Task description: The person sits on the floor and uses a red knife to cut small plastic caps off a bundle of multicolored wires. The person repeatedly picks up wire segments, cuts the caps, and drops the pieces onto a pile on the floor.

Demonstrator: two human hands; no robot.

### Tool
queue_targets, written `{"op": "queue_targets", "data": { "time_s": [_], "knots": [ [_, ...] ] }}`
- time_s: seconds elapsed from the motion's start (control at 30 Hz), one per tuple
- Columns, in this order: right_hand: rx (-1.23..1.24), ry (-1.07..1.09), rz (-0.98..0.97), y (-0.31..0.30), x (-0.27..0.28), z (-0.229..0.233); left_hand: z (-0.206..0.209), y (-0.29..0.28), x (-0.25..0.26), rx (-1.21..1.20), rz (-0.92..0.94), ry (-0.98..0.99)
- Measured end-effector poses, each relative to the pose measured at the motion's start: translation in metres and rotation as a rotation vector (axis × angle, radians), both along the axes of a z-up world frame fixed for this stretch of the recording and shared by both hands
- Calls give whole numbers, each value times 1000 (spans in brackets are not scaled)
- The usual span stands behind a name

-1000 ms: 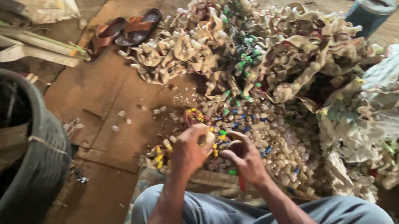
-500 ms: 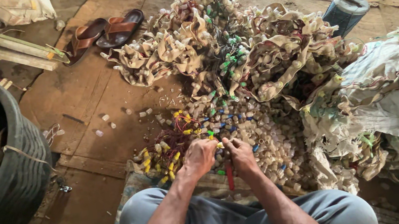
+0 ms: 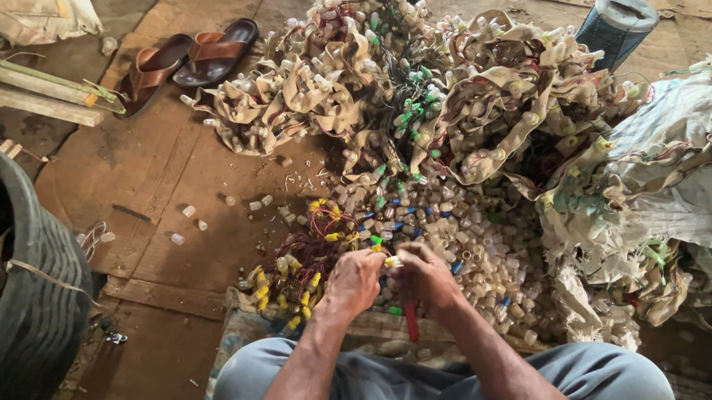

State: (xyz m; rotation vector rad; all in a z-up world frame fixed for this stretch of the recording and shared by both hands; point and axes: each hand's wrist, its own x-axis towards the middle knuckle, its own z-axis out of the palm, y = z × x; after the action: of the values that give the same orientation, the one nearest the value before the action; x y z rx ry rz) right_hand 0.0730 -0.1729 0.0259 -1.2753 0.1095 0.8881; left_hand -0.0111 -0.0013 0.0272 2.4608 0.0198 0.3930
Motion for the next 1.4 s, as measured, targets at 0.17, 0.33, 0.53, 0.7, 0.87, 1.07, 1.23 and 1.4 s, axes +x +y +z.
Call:
{"op": "queue_targets", "data": {
  "time_s": [0.17,0.33,0.53,0.7,0.87,1.07,1.23,1.4],
  "knots": [
    [87,-191,57,-1,-3,7,-2,0,2,19,-9,22],
    [-111,-278,61,0,2,-7,2,-1,3,3,7,94],
    [-44,-558,-185,-7,12,-22,-3,3,7,-157,43,39],
    [-291,-463,15,6,5,-23,-11,1,10,-155,36,-50],
    [-133,-366,5,11,-2,-19,5,8,5,-191,49,36],
    [-46,-409,161,4,4,-21,26,10,5,-171,157,324],
    [38,-258,7,7,4,-29,13,5,6,-137,54,-30],
    [87,-166,-82,6,6,-29,-4,-2,9,-112,123,-15]
  ]
}}
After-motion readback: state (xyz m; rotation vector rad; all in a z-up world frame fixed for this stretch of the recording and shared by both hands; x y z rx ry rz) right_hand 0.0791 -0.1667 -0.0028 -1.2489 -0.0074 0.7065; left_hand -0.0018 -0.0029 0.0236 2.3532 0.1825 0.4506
